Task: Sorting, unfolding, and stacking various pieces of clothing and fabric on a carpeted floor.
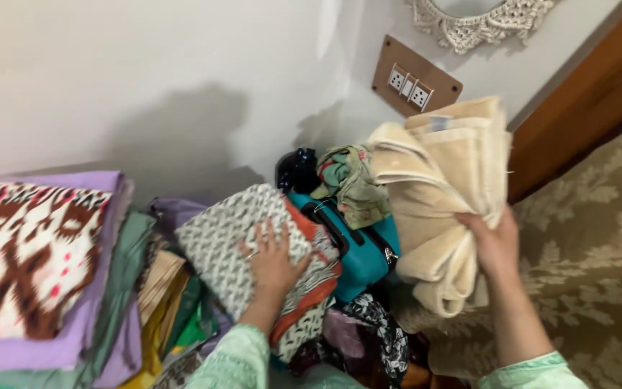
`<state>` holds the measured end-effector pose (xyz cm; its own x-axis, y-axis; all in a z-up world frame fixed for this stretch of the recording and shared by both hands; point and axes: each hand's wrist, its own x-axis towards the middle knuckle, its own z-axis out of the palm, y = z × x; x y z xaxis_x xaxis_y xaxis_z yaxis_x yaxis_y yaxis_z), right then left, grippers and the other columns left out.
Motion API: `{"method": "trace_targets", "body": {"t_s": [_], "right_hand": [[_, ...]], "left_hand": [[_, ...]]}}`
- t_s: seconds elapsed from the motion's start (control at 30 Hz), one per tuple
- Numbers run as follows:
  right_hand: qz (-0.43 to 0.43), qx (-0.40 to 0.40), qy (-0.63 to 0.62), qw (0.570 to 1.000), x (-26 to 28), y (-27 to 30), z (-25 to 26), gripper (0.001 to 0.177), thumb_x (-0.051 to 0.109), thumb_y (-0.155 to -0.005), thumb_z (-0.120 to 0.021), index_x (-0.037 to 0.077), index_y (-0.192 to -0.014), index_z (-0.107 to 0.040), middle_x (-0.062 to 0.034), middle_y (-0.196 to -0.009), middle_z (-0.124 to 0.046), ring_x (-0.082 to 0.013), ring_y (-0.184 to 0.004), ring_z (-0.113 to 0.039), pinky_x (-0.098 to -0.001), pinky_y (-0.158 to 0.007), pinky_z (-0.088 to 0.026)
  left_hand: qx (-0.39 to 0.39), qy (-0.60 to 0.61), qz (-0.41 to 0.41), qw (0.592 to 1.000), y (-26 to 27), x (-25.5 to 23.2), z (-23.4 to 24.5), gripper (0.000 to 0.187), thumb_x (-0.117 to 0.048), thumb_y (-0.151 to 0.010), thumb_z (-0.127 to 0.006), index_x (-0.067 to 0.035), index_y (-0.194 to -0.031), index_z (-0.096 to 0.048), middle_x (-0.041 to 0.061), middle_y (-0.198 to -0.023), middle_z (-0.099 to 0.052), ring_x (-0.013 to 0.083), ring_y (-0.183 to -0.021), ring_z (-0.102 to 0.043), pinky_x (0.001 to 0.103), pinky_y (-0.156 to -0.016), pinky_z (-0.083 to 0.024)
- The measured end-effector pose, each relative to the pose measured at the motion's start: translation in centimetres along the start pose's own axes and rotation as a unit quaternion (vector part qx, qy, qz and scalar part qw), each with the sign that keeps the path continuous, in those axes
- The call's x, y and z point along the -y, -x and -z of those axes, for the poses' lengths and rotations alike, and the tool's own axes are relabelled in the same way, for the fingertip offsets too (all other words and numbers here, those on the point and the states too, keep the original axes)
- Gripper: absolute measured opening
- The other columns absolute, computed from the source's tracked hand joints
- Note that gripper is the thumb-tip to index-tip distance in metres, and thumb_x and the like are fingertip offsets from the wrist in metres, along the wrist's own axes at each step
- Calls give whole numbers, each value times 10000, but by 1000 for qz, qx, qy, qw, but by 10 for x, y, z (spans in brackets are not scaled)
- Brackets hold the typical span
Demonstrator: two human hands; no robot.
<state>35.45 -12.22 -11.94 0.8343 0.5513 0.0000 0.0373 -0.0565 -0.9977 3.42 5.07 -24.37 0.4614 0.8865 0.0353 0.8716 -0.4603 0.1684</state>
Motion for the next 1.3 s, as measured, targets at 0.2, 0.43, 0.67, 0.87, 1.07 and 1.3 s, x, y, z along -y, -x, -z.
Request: {"method": "trace_targets", "body": {"t_s": [0.2, 0.43, 0.67, 0.87, 1.07, 1.3], "right_hand": [[15, 7, 274, 962, -34, 3, -128, 636, 127, -862, -697, 159, -1474, -525, -107, -1164, -724, -291, -954, -739, -418, -830, -615], [377, 176, 637, 649, -362, -47, -276, 686, 266, -871, -609, 264, -1534, -433, -154, -1547, -420, -342, -1346, -435, -599, -930, -393], [109, 404, 538, 732, -339, -59, -299, 339, 396, -989, -577, 264, -1280, -690, -98, -1434, -594, -344, -1305, -563, -553, -1032, -471], [310, -31, 398, 863, -224, -164, -267, 695, 497, -814, -736, 31, -1307, -583, -251, -1316, -594, -486, -1117, -653, -540, -879, -538], [17, 98, 572, 814, -263, -255, -243, 467, 330, -894, -592, 170, -1332, -617, -175, -1231, -691, -389, -1090, -681, -553, -886, -539], [268, 84, 584, 762, -128, -284, -193, 298, 306, -940, -555, 110, -940, -780, -203, -962, -744, -414, -914, -709, -545, -805, -563]], "left_hand": [[2, -50, 25, 998, 3, 42, -28, 1040, -857, -780, -472, -258, -1603, -257, 148, -1683, -180, 366, -1528, -96, 743, -1117, 18], [-158, 40, -5, 987, -6, 46, -62, 1014, -777, -726, -577, -222, -1542, -348, 176, -1610, -261, 381, -1504, -177, 752, -1120, -40], [-139, 42, 0, 989, -2, 55, -60, 1012, -764, -724, -591, -226, -1542, -334, 170, -1610, -270, 362, -1500, -189, 732, -1134, -43], [-172, 51, -14, 984, -2, 55, -63, 1006, -760, -734, -576, -220, -1544, -323, 172, -1607, -270, 363, -1503, -177, 730, -1129, -29], [-204, 45, -31, 977, -2, 55, -62, 1010, -763, -747, -564, -206, -1549, -308, 188, -1599, -262, 363, -1499, -160, 721, -1128, -13], [-170, 48, -24, 984, 3, 50, -50, 1018, -757, -742, -576, -232, -1570, -302, 167, -1605, -252, 351, -1505, -149, 703, -1139, -5]]}}
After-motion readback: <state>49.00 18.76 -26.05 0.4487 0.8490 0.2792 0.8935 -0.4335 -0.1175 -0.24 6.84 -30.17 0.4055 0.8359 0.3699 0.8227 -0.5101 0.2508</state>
